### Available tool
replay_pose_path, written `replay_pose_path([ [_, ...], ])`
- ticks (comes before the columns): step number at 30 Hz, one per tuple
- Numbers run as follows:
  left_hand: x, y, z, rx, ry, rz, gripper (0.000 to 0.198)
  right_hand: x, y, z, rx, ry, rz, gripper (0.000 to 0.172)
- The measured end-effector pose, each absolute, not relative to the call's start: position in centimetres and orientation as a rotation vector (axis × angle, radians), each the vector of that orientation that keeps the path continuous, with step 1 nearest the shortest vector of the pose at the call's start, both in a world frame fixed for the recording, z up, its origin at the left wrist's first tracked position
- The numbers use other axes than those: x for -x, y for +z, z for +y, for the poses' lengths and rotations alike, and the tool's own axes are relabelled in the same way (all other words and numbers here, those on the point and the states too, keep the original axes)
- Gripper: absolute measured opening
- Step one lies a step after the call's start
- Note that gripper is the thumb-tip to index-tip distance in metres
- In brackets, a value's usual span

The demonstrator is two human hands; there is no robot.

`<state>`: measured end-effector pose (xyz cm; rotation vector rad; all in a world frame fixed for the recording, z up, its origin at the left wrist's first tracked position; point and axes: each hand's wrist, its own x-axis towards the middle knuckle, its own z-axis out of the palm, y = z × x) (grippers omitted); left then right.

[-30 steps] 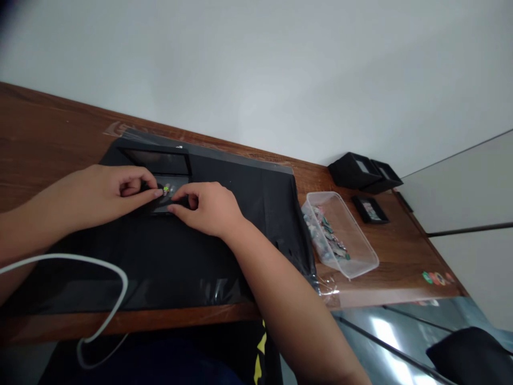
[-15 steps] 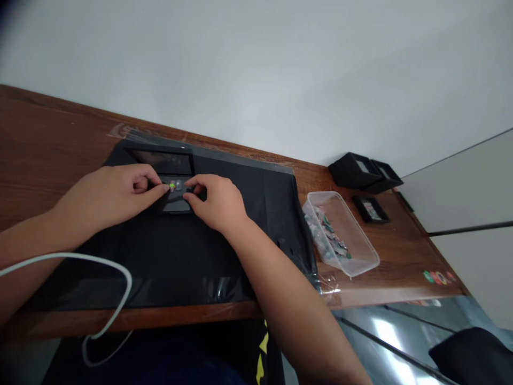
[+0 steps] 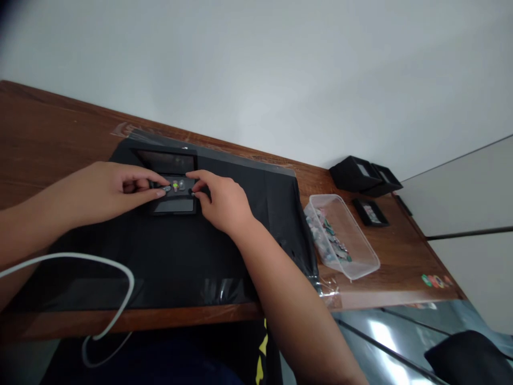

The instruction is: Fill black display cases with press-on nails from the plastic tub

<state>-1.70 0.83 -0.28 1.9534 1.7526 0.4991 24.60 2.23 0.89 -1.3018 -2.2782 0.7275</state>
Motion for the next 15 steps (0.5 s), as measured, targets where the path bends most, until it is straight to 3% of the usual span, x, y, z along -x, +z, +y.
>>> replay_pose_path([
  [9, 2.03, -0.67, 1.11, -1.993, 0.524, 1.74, 0.041, -24.33, 0.59, 2.49, 1.153, 0.62, -2.323, 0.059],
  [15, 1.96, -0.37, 1.16, -1.998, 0.532, 1.739, 0.04, -24.2, 1.4, 1.81, 1.393, 0.53, -2.08, 0.024],
])
